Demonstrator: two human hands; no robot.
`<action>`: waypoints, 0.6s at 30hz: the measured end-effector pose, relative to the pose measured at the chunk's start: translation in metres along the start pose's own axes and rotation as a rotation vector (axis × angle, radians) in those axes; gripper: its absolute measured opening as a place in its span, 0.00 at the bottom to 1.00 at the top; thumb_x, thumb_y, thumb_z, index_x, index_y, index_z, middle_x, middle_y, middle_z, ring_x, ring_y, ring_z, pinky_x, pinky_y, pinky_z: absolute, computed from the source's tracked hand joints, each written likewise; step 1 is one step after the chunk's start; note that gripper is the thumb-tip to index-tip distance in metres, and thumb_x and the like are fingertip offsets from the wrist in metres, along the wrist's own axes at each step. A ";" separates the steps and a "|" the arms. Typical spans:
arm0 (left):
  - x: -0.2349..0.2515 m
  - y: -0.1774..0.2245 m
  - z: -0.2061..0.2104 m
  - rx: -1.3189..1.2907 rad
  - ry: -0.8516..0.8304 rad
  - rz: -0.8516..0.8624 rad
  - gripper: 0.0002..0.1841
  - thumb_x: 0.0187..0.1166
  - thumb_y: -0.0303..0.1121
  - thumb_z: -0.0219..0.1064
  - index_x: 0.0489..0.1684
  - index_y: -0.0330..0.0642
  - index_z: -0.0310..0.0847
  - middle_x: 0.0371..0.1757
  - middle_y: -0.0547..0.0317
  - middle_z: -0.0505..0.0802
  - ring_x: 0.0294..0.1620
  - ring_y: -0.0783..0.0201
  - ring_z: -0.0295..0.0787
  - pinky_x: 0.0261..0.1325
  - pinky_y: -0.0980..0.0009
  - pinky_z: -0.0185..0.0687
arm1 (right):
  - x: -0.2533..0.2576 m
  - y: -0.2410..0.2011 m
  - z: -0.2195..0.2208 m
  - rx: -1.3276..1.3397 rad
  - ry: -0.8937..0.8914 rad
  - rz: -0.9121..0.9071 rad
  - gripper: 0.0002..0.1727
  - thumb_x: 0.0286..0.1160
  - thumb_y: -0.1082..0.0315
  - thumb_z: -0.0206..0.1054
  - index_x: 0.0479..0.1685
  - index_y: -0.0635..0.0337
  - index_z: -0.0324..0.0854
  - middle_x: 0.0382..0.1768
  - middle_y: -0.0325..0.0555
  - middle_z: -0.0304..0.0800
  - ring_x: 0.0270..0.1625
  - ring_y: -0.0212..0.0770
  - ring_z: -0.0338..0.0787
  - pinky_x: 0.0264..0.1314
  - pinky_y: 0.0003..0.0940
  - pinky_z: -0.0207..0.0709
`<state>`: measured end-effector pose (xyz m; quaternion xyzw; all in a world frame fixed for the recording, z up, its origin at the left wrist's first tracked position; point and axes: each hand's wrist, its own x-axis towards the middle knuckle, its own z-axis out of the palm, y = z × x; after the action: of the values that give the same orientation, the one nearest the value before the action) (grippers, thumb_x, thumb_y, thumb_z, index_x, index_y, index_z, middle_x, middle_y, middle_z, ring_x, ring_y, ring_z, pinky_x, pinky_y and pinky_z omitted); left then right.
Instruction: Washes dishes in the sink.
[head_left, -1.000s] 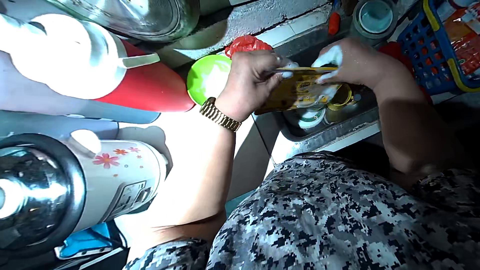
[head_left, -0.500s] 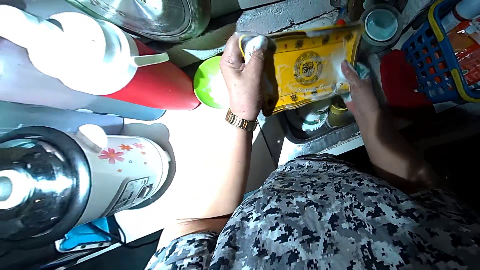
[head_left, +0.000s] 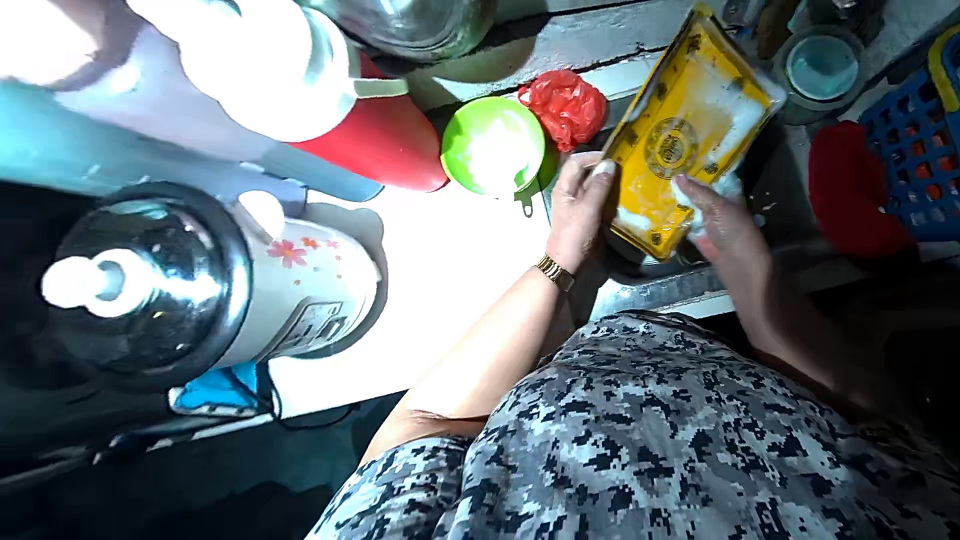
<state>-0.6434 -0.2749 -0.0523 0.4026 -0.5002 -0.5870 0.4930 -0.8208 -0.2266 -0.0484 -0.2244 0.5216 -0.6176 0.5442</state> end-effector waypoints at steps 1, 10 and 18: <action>0.000 0.004 -0.006 0.059 -0.063 -0.018 0.14 0.86 0.30 0.60 0.63 0.35 0.78 0.50 0.56 0.90 0.49 0.66 0.88 0.55 0.64 0.87 | 0.003 -0.005 -0.006 -0.084 -0.038 -0.023 0.31 0.77 0.72 0.72 0.78 0.64 0.65 0.59 0.49 0.88 0.58 0.40 0.91 0.64 0.41 0.88; -0.003 0.005 0.025 0.153 0.159 -0.107 0.15 0.93 0.35 0.51 0.61 0.32 0.76 0.45 0.50 0.89 0.48 0.65 0.88 0.57 0.65 0.84 | 0.029 -0.032 0.007 -0.793 -0.071 -0.214 0.28 0.86 0.43 0.60 0.53 0.64 0.83 0.46 0.43 0.86 0.50 0.28 0.84 0.60 0.33 0.79; -0.005 0.038 0.005 -0.040 0.472 -0.016 0.18 0.95 0.38 0.49 0.69 0.32 0.71 0.49 0.50 0.91 0.50 0.63 0.91 0.59 0.62 0.89 | -0.007 -0.029 0.002 -0.722 -0.299 -0.298 0.21 0.81 0.60 0.69 0.64 0.66 0.79 0.50 0.40 0.90 0.49 0.23 0.91 0.56 0.24 0.88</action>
<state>-0.6407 -0.2698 -0.0143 0.5229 -0.3560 -0.4902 0.5996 -0.8296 -0.2250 -0.0197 -0.5609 0.5818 -0.4277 0.4050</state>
